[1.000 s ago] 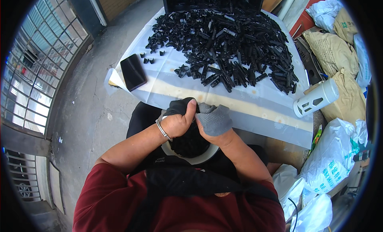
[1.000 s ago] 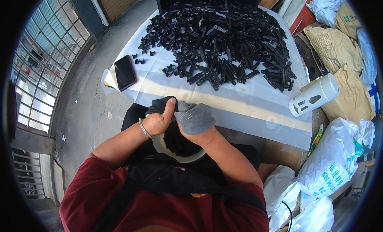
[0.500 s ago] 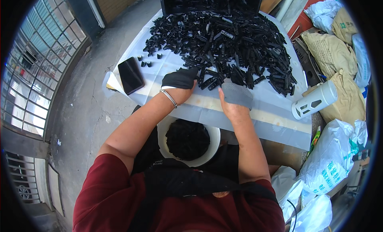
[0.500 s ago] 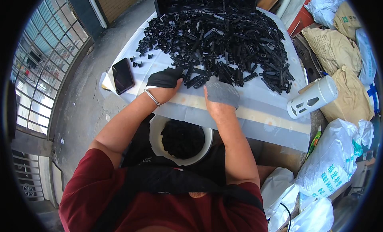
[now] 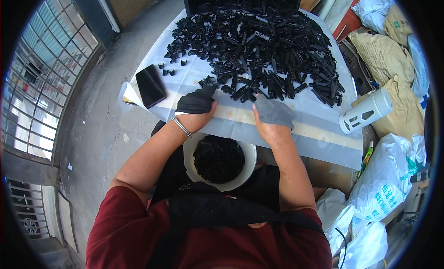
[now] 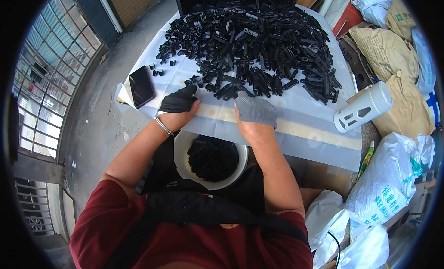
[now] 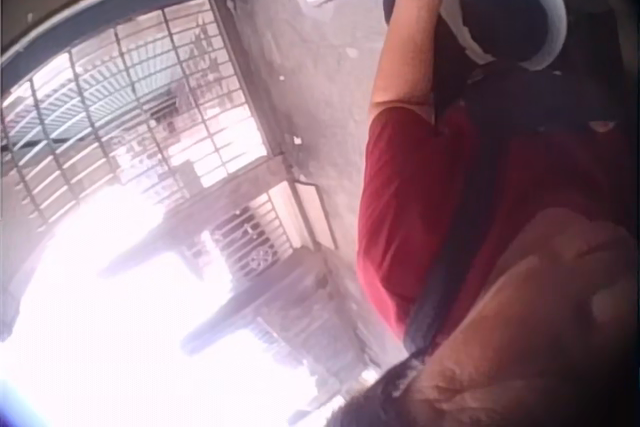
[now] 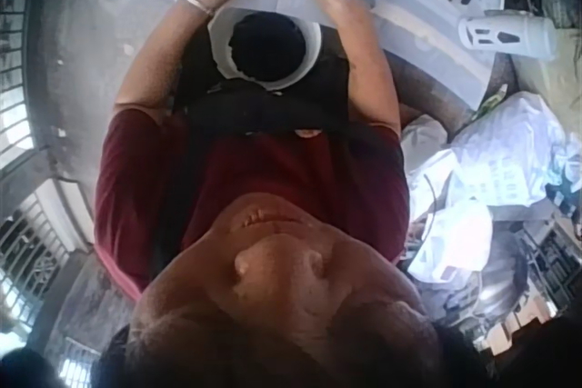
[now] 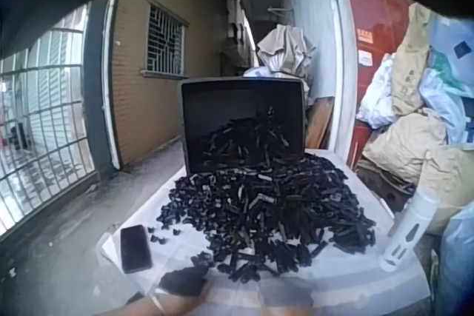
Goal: Trimming or processing small black parts with a hand tool at a workstation and sorting them into a container.
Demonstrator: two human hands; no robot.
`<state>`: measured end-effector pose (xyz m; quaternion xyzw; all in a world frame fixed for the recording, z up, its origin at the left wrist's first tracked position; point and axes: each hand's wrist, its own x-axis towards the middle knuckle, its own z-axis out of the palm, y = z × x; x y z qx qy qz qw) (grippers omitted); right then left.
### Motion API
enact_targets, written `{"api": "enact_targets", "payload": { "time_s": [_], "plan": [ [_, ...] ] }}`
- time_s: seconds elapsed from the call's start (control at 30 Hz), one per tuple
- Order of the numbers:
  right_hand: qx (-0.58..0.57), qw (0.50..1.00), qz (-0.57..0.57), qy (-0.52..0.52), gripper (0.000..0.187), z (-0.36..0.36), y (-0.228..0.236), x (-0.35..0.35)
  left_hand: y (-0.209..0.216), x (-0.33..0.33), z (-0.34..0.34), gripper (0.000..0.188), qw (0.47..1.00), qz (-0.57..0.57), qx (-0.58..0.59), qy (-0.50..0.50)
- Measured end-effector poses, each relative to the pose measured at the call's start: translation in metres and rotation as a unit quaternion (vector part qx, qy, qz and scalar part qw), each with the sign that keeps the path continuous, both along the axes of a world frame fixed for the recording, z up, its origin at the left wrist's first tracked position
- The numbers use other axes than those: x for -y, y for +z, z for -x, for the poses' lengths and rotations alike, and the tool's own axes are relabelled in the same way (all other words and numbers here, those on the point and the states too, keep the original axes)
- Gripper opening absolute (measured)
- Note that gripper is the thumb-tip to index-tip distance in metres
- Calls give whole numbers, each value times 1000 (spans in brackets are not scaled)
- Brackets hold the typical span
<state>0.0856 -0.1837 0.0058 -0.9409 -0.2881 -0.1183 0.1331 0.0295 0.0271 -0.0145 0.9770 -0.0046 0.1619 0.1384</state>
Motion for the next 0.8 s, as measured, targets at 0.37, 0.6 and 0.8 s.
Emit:
{"api": "enact_targets", "payload": {
  "time_s": [0.37, 0.6, 0.8],
  "plan": [
    [0, 983, -132, 126, 22, 19, 11, 2, 30, 11, 20, 33, 930, 346, -115, 51],
    [-43, 935, -285, 209, 24, 38, -1, -11, 30, 27, 35, 27, 830, 521, -194, 36],
    [48, 950, -192, 242, 24, 45, -2, -14, 18, 34, 42, 32, 804, 570, -163, -33]
  ]
}}
